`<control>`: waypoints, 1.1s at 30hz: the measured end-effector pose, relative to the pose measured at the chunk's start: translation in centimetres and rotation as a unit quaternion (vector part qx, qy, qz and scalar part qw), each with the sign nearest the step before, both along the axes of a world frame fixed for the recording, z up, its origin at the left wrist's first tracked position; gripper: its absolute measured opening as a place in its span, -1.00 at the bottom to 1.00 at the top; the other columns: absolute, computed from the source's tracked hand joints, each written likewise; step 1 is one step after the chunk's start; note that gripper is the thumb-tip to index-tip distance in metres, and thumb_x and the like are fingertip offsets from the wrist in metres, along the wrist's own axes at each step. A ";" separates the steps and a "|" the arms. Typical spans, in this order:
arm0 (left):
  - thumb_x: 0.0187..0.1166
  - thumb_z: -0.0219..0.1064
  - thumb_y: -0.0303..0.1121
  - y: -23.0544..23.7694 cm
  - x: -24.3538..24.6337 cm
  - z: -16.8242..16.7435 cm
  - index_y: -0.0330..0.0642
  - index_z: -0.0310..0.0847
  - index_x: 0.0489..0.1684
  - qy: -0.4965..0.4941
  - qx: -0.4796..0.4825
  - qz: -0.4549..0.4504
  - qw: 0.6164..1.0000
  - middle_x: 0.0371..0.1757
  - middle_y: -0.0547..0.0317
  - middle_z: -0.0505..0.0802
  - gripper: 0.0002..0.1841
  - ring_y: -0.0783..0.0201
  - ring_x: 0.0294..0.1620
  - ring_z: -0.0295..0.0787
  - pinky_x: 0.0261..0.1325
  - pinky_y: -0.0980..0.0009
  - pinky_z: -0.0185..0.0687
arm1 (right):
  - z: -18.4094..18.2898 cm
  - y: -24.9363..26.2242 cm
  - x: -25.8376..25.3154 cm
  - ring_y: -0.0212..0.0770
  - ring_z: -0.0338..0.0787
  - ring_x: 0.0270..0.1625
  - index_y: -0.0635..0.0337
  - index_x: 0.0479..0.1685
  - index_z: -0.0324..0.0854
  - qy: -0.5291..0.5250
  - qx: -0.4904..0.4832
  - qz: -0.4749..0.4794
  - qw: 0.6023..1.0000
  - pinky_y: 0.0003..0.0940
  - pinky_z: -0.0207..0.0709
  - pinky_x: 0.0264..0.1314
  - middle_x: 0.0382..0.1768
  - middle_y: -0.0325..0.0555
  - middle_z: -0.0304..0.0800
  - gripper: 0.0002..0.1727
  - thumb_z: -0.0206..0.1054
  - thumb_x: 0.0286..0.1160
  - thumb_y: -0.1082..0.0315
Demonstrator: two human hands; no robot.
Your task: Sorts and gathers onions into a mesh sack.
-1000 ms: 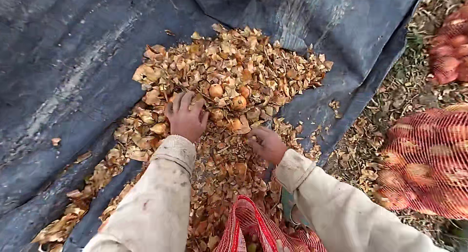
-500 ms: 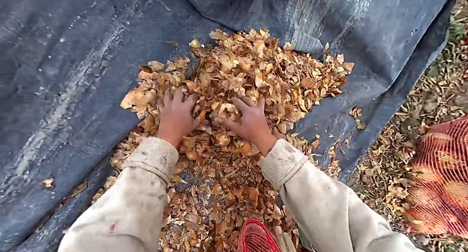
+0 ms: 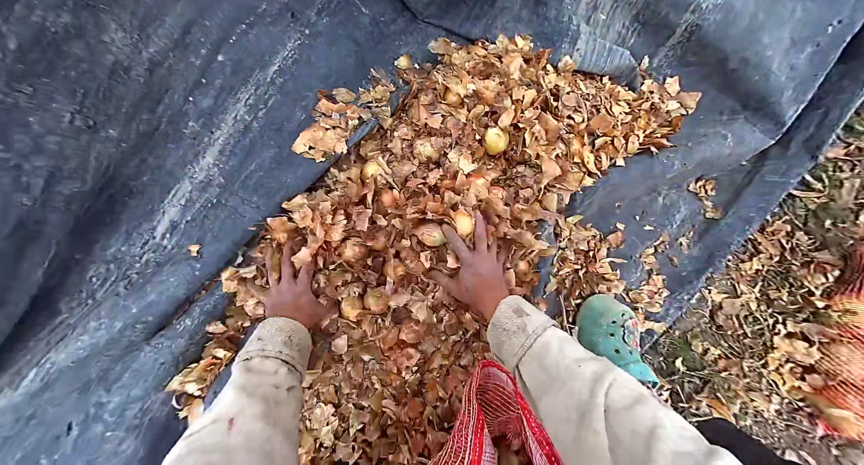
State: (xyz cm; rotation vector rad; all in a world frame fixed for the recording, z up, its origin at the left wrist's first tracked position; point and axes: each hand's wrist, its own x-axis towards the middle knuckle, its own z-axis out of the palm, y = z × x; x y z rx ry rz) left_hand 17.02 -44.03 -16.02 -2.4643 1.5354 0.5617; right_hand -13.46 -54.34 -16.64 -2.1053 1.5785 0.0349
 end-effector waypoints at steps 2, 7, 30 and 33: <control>0.09 0.78 -0.13 3.4 1.2 -0.8 -0.02 0.33 0.77 0.012 -0.041 0.019 0.999 0.80 -0.53 0.18 0.05 -0.67 0.74 0.05 0.51 -0.72 -0.05 | -0.4 1.3 -1.4 0.70 0.02 0.76 -0.38 0.87 0.15 0.008 0.045 -0.014 0.999 0.61 0.33 0.44 0.93 0.22 -0.57 0.09 0.61 0.21 -0.26; 0.30 0.52 -0.55 11.5 1.5 -0.8 -0.09 0.61 0.56 -0.019 -0.091 0.053 0.994 0.82 -0.39 0.24 -0.33 -0.71 0.35 0.57 0.30 -0.75 0.14 | 0.2 6.5 -2.9 0.58 -0.26 0.87 -0.33 0.88 0.16 0.032 0.086 0.092 0.992 0.78 -0.20 0.58 0.93 0.13 -0.17 -0.03 0.52 0.37 -0.10; 0.78 0.18 -0.31 2.3 -8.0 0.8 -0.26 0.69 0.40 0.166 -0.019 0.031 0.985 0.50 -0.40 0.62 -0.64 -0.48 0.44 0.59 0.36 -0.37 0.55 | 8.1 1.6 -4.6 0.07 0.83 -0.15 0.23 0.37 0.69 -0.060 0.139 0.062 0.987 0.18 0.67 0.01 -0.22 0.10 0.85 -0.53 0.36 0.67 0.09; 0.67 0.32 -0.32 5.8 -8.3 -0.1 -0.27 0.68 0.38 0.170 0.049 0.021 0.984 0.64 -0.35 0.49 -0.63 -0.49 0.62 0.36 0.49 -0.35 0.44 | 4.1 2.9 -3.1 0.29 0.57 0.55 0.11 0.37 0.71 0.092 0.158 0.075 0.980 0.28 0.48 0.52 0.46 0.21 0.63 -0.61 0.29 0.70 0.16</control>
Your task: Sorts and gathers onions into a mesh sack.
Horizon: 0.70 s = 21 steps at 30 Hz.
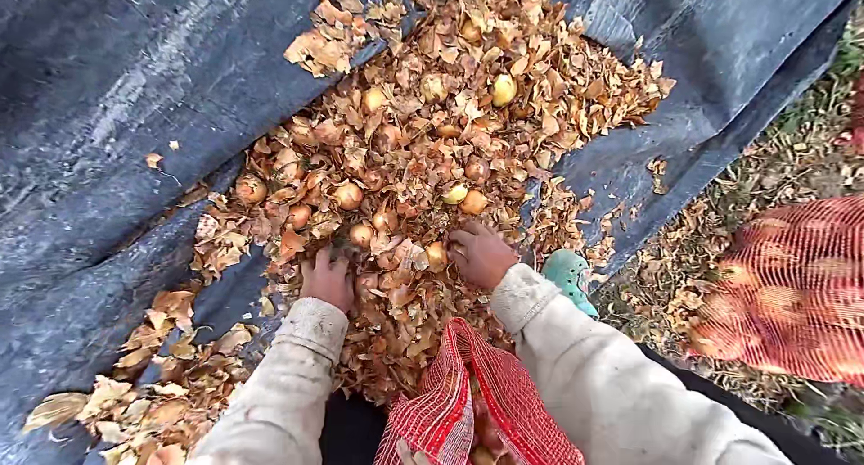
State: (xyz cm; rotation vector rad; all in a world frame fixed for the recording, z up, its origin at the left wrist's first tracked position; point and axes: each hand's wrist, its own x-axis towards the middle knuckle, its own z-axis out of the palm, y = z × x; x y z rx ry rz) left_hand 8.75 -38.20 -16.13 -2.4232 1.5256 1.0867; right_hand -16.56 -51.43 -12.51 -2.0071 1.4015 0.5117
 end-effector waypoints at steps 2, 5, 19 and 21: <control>0.64 0.34 -0.38 3.6 1.1 -0.3 -0.34 0.70 0.32 0.013 -0.011 -0.014 1.000 0.56 -0.38 0.59 -0.65 -0.46 0.56 0.47 0.52 -0.31 0.42 | -2.0 2.5 1.2 0.35 0.40 0.67 0.11 0.38 0.72 0.043 0.044 -0.017 0.998 0.28 0.42 0.57 0.65 0.21 0.42 -0.62 0.19 0.74 0.23; 0.43 0.49 -0.56 7.7 3.2 0.4 -0.42 0.68 0.33 0.051 -0.141 0.048 0.987 0.40 -0.52 0.68 -0.56 -0.51 0.42 0.61 0.42 -0.39 0.50 | -1.8 6.3 1.4 0.40 0.41 0.65 0.10 0.56 0.56 0.038 0.107 -0.039 0.993 0.29 0.44 0.54 0.76 0.23 0.21 -0.49 0.32 0.62 0.26; 0.59 0.23 0.33 0.7 -3.0 1.3 -0.15 0.55 0.55 0.029 0.169 -0.116 0.978 0.59 -0.15 0.63 -0.22 -0.28 0.70 0.38 0.55 -0.27 0.42 | 0.8 1.7 5.7 0.34 0.78 0.28 -0.03 0.69 0.37 0.147 0.151 0.020 0.977 0.39 0.59 0.25 0.24 0.28 0.78 -0.25 0.32 0.59 -0.19; 0.55 0.42 0.11 1.9 -2.4 0.9 -0.13 0.51 0.60 0.051 0.173 -0.152 0.972 0.65 -0.08 0.57 -0.30 -0.25 0.75 0.30 0.60 -0.23 0.39 | -0.7 2.1 5.7 0.42 0.76 0.28 -0.06 0.75 0.28 0.167 0.164 0.050 0.971 0.45 0.57 0.21 0.25 0.35 0.75 -0.19 0.46 0.49 -0.04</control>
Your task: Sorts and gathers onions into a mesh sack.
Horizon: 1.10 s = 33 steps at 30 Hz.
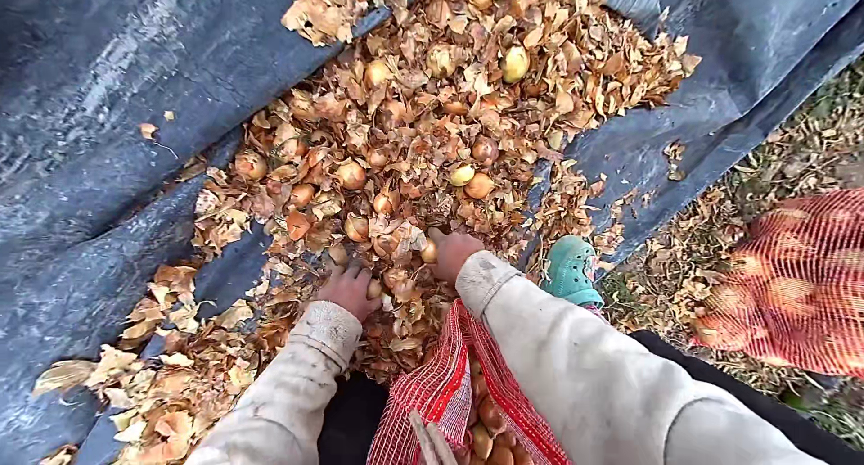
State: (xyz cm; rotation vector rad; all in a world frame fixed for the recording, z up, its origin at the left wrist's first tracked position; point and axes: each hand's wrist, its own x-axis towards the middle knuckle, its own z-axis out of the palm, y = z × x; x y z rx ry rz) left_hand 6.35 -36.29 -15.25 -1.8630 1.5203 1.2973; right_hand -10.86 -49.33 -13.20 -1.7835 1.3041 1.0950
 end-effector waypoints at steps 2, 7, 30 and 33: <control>0.51 0.48 0.04 0.8 1.0 0.1 -0.11 0.50 0.60 0.009 0.008 -0.005 1.000 0.61 -0.10 0.60 -0.30 -0.24 0.73 0.33 0.62 -0.21 0.37 | -0.5 -0.2 -0.7 0.41 0.76 0.27 -0.10 0.72 0.30 -0.012 0.004 0.031 0.999 0.44 0.57 0.20 0.24 0.32 0.76 -0.20 0.51 0.44 0.01; 0.66 0.38 -0.22 2.7 3.4 1.2 -0.38 0.63 0.33 0.119 -0.190 0.408 0.885 0.04 -0.27 0.85 -0.57 -0.12 0.07 0.83 0.25 -0.14 0.66 | 2.1 -0.6 -7.4 -0.04 0.86 0.02 0.23 0.41 0.58 -0.347 0.050 -0.204 0.914 -0.03 0.72 0.17 0.01 0.10 0.85 -0.29 0.68 0.23 0.15; 0.43 0.46 -0.52 1.1 -6.1 0.4 -0.06 0.68 0.43 -0.004 -0.092 0.039 0.995 0.73 -0.18 0.43 -0.49 -0.50 0.70 0.23 0.34 -0.42 0.52 | 0.0 4.8 -6.3 0.19 0.62 0.52 0.11 0.25 0.78 -0.306 -0.011 0.072 0.949 0.22 0.51 0.52 0.35 0.11 0.74 -0.67 0.41 0.56 0.27; 0.36 0.53 -0.55 3.6 -2.1 0.3 -0.11 0.69 0.44 -0.004 -0.066 0.070 0.995 0.65 -0.29 0.50 -0.44 -0.49 0.71 0.21 0.55 -0.35 0.36 | -2.6 7.3 -8.6 0.27 0.34 0.74 -0.04 0.37 0.75 -0.254 0.032 0.157 0.954 0.37 0.32 0.63 0.62 0.06 0.51 -0.61 0.41 0.55 0.30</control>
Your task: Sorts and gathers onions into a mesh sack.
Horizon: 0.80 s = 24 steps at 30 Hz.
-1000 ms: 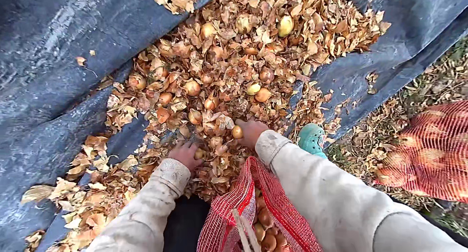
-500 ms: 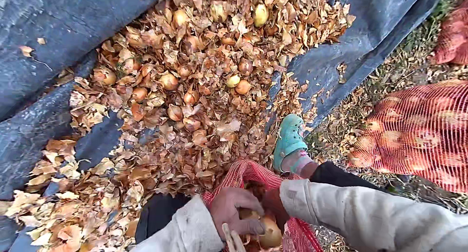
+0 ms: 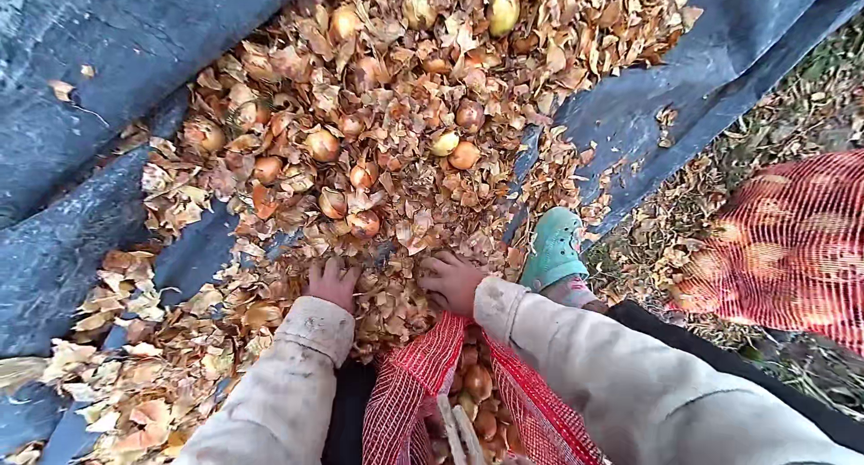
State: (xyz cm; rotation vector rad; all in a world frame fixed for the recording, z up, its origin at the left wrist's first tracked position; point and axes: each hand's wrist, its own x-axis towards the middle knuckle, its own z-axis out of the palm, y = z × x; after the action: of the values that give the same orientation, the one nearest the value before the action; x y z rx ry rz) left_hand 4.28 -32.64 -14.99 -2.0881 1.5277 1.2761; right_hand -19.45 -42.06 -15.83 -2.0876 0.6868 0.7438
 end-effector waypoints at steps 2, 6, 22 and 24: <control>0.41 0.50 -0.57 1.4 2.5 0.7 -0.21 0.71 0.38 0.010 0.000 0.023 1.000 0.63 -0.33 0.51 -0.52 -0.49 0.66 0.31 0.55 -0.36 0.36 | 0.2 -0.7 -1.7 0.28 0.40 0.69 0.01 0.29 0.79 0.020 0.008 0.051 0.998 0.36 0.39 0.57 0.56 0.07 0.56 -0.61 0.45 0.47 0.44; 0.34 0.63 -0.46 1.2 6.2 2.5 -0.42 0.72 0.14 0.023 -0.071 0.194 0.978 0.33 -0.43 0.72 -0.59 -0.41 0.42 0.62 0.47 -0.37 0.43 | 3.5 -5.9 -2.4 0.31 0.58 0.52 0.26 0.16 0.81 0.219 0.036 0.154 0.963 0.32 0.51 0.45 0.42 0.19 0.66 -0.64 0.55 0.35 0.43; 0.59 -0.13 -0.36 3.5 6.2 3.4 0.03 0.44 0.19 0.269 -0.205 0.719 0.608 -0.49 0.34 0.72 -0.67 0.40 -0.60 0.72 -0.58 0.42 0.70 | 1.0 -1.0 11.3 0.38 0.60 0.47 -0.22 0.59 0.55 0.000 -0.033 -0.168 0.985 0.22 0.68 0.23 0.71 0.31 0.21 -0.52 0.26 0.71 0.32; 0.76 -0.24 -0.08 2.7 6.3 3.8 0.10 0.53 0.03 0.305 -0.172 0.788 0.507 -0.54 0.27 0.74 -0.63 0.23 -0.58 0.76 -0.48 0.17 0.77 | 1.6 -1.1 9.8 0.37 0.61 0.49 -0.07 0.58 0.53 0.034 -0.024 -0.163 0.986 0.23 0.64 0.31 0.74 0.27 0.22 -0.57 0.19 0.77 0.28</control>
State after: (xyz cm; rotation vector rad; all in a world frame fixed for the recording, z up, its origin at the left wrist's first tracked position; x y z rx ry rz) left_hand 10.54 -29.98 -11.23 -3.5020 -0.9707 2.3736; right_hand -9.68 -43.11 -14.28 -1.9330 1.0633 0.6196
